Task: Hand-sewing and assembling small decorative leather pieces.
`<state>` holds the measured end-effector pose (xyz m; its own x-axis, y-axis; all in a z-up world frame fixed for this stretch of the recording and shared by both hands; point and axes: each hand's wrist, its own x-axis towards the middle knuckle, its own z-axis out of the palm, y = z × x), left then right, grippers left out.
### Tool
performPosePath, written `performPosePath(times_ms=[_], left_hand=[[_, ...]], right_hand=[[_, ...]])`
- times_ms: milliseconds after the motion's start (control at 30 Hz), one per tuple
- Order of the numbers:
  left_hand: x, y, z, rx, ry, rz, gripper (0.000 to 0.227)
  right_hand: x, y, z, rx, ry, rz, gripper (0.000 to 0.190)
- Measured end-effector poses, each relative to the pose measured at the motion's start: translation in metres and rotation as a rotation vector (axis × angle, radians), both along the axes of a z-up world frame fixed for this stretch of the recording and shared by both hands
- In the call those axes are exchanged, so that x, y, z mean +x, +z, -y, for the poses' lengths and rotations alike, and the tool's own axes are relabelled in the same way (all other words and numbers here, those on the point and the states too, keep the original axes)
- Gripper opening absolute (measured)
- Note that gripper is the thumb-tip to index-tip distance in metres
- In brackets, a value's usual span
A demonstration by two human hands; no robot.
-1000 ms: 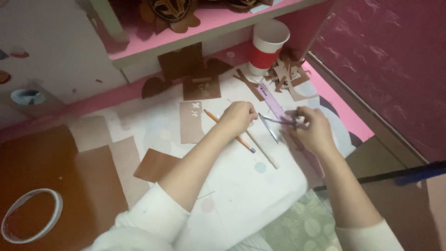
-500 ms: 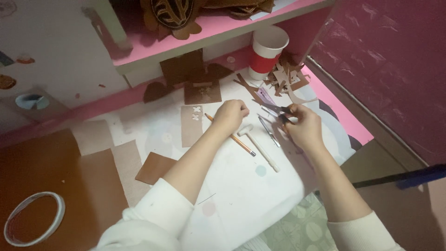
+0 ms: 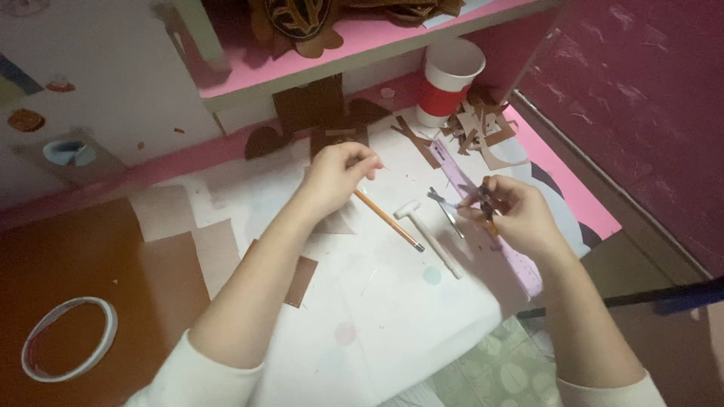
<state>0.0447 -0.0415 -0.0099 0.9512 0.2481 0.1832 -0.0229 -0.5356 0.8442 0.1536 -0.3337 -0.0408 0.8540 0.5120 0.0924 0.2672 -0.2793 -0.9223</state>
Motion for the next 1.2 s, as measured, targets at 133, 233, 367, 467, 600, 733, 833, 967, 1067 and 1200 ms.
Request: performPosePath(times_ms=[133,233,367,467,600,733,833,967,1067,1200], left_hand=[[-0.03,0.011,-0.003,0.013,0.009,-0.1,0.017],[-0.058,0.023,0.002,-0.045,0.016,-0.182,0.019],[-0.071,-0.018,0.004,0.013,0.068,-0.273,0.019],[-0.081,-0.03,0.019,0.035,0.073,-0.279,0.018],[-0.079,-0.042,0.033,-0.014,0.104,-0.265,0.017],[-0.074,-0.049,0.039,0.009,0.093,-0.218,0.014],[-0.076,-0.045,0.041,0.006,0.086,-0.187,0.016],[-0.076,-0.038,0.049,-0.065,0.182,-0.227,0.017],[-0.076,-0.03,0.054,-0.074,0.228,-0.281,0.019],[-0.075,-0.036,0.054,-0.005,0.209,-0.227,0.017]], right_hand=[[0.0,0.007,0.014,-0.258,-0.061,0.062,0.023],[0.006,-0.001,0.021,-0.338,-0.105,0.107,0.024],[0.012,-0.027,0.024,-0.352,-0.189,0.074,0.021],[0.029,-0.057,0.027,-0.421,-0.24,0.094,0.02],[0.032,-0.071,0.028,-0.508,-0.28,0.131,0.033],[0.016,-0.053,0.049,-0.484,-0.345,0.155,0.041],[-0.027,-0.007,0.052,-0.457,-0.337,0.104,0.03],[-0.049,-0.023,0.085,-0.594,0.065,-0.377,0.056],[-0.057,-0.05,0.095,-0.465,0.298,-0.688,0.064],[-0.058,-0.07,0.083,-0.275,0.275,-0.904,0.069]])
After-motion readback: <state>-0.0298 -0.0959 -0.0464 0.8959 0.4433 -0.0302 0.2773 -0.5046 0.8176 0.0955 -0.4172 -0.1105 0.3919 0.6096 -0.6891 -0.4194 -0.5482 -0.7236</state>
